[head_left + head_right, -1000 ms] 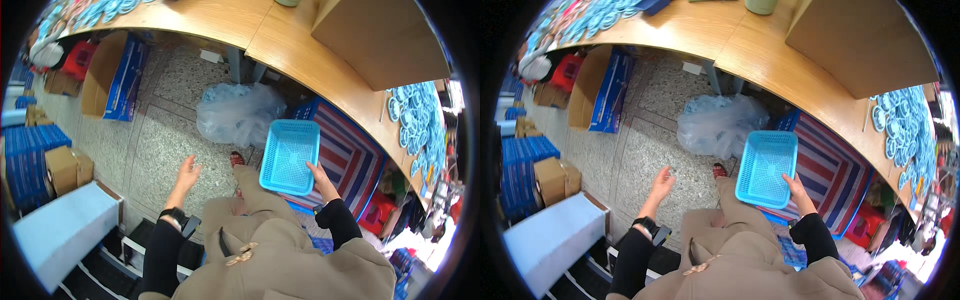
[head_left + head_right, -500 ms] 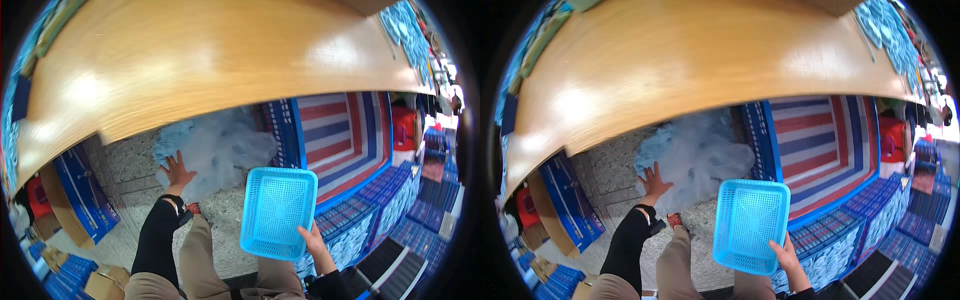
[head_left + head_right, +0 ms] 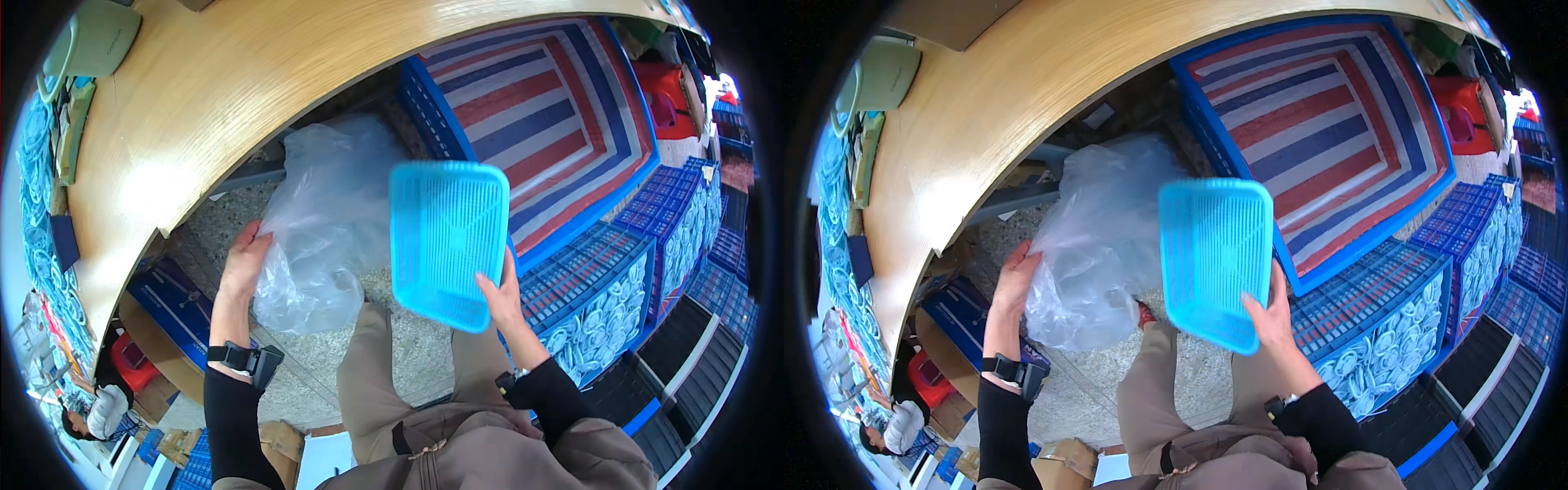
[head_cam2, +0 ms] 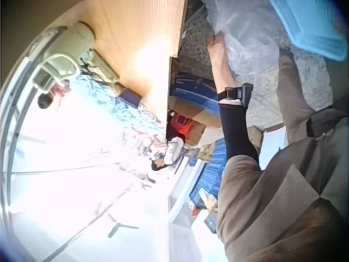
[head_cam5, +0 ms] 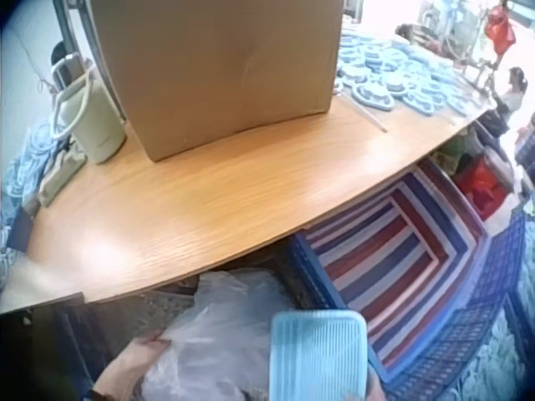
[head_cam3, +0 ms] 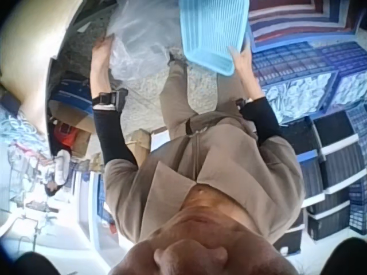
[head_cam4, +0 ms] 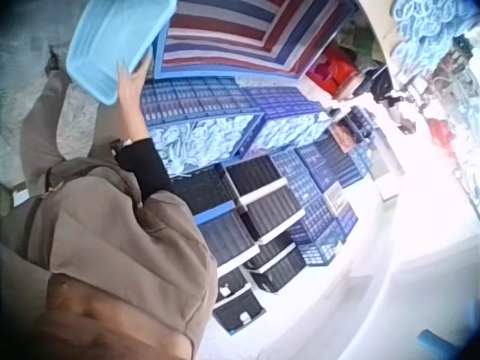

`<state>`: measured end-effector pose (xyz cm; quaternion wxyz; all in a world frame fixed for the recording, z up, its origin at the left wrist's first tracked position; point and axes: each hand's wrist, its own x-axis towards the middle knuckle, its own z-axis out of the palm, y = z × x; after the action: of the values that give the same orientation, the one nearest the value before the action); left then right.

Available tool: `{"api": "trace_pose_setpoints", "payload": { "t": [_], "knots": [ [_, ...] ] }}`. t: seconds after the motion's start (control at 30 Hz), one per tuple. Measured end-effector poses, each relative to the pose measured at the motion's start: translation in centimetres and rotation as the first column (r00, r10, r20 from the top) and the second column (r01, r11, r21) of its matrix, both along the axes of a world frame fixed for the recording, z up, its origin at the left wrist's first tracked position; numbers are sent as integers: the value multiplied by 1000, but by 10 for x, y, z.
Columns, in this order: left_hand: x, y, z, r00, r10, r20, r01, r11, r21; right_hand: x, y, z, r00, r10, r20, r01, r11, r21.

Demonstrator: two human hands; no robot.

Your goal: The person is assembling plastic toys using a handheld electric screwdriver and then sorting/packing them into crates and bags.

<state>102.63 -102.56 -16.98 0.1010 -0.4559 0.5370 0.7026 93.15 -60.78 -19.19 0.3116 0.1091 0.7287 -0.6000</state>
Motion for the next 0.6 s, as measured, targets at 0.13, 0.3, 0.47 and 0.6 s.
{"api": "trace_pose_setpoints", "payload": {
  "t": [0.13,0.3,0.47,0.6],
  "knots": [
    [-33,10,50,997,-69,45,73,993,-97,4,-24,1,991,100,-89,-107,991,-80],
    [-65,13,52,983,-180,33,183,960,-213,56,-47,-24,835,547,-49,-523,819,235],
    [-81,38,66,963,-246,-108,170,869,-464,63,-106,-98,983,107,151,-125,985,115],
    [-9,40,5,963,-256,81,199,478,-855,30,-128,-107,957,93,274,-108,993,41]
  ]
}}
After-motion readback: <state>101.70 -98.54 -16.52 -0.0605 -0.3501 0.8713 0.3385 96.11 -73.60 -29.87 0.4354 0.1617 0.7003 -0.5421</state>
